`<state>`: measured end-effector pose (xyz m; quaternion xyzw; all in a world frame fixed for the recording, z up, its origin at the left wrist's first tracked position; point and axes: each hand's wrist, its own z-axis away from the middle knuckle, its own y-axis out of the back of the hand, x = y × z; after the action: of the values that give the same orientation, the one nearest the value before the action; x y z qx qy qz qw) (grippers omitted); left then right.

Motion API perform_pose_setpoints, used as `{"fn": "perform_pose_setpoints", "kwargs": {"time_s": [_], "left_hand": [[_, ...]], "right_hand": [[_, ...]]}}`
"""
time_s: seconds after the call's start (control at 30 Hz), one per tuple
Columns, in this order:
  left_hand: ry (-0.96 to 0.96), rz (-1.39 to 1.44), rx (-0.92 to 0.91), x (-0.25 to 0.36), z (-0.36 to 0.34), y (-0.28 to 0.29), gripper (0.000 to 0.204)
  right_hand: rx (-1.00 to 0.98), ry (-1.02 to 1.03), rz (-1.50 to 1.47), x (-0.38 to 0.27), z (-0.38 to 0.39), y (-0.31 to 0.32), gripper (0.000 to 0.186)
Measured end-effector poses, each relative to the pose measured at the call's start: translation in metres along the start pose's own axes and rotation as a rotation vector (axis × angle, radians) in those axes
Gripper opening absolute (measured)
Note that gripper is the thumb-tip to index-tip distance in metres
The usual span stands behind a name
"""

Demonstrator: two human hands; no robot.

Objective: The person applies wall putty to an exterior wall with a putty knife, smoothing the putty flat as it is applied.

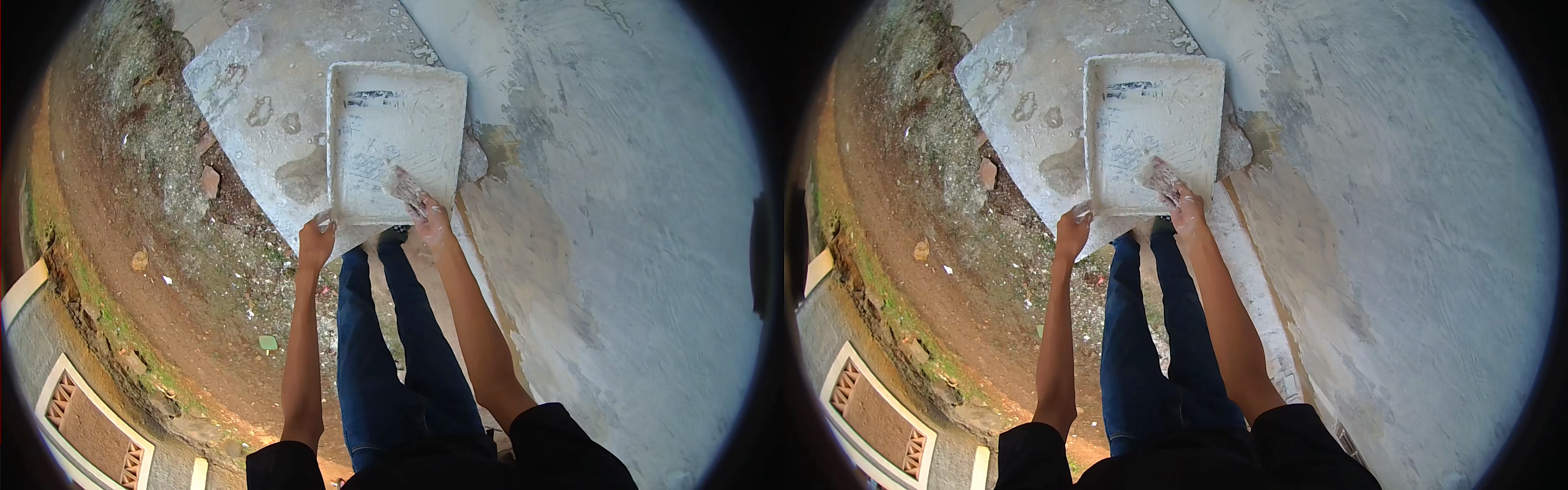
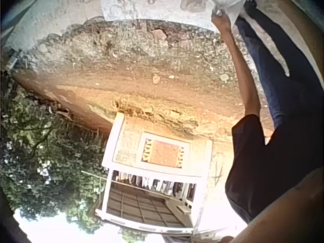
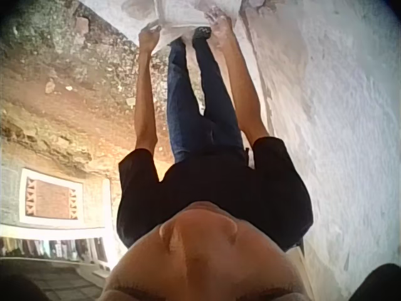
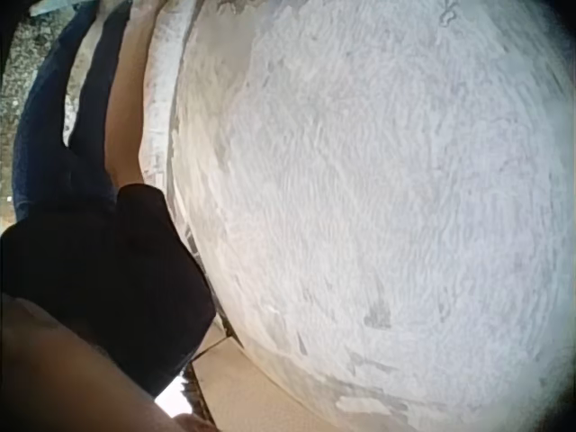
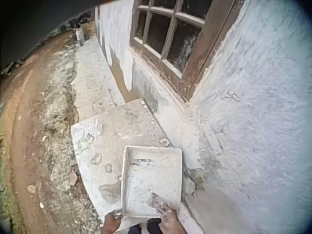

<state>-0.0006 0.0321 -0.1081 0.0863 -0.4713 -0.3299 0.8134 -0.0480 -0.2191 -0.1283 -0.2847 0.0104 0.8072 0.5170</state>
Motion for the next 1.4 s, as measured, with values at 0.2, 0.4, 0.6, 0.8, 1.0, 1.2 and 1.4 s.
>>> {"fn": "perform_pose_setpoints", "kwargs": {"time_s": [0.2,0.4,0.6,0.8,1.0,1.2,1.4], "left_hand": [[-0.032,-0.019,-0.009,-0.014,0.010,0.008,0.034],[-0.009,0.091,-0.200,0.009,0.035,0.013,0.034],[-0.214,0.170,-0.295,0.023,0.059,0.015,0.027],[-0.359,0.034,-0.583,0.112,0.086,0.010,0.029],[-0.653,-0.163,-0.702,0.208,0.114,-0.004,0.028],[-0.645,-0.138,-0.756,0.327,0.195,-0.038,0.027],[-1.176,-0.249,-0.681,0.425,0.294,-0.076,0.027]], "right_hand": [[-0.167,-0.129,-0.373,-0.005,0.031,0.002,0.014],[-0.313,-0.048,-0.790,-0.051,0.111,-0.008,0.019],[-0.377,0.084,-1.045,-0.117,0.238,-0.029,0.021],[-0.555,0.353,-1.143,-0.160,0.348,0.007,0.018],[-0.435,0.728,-1.060,-0.174,0.446,0.080,0.023],[-0.304,0.926,-1.330,-0.194,0.542,0.168,0.015],[-0.264,1.216,-1.298,-0.194,0.610,0.255,0.018]]}}
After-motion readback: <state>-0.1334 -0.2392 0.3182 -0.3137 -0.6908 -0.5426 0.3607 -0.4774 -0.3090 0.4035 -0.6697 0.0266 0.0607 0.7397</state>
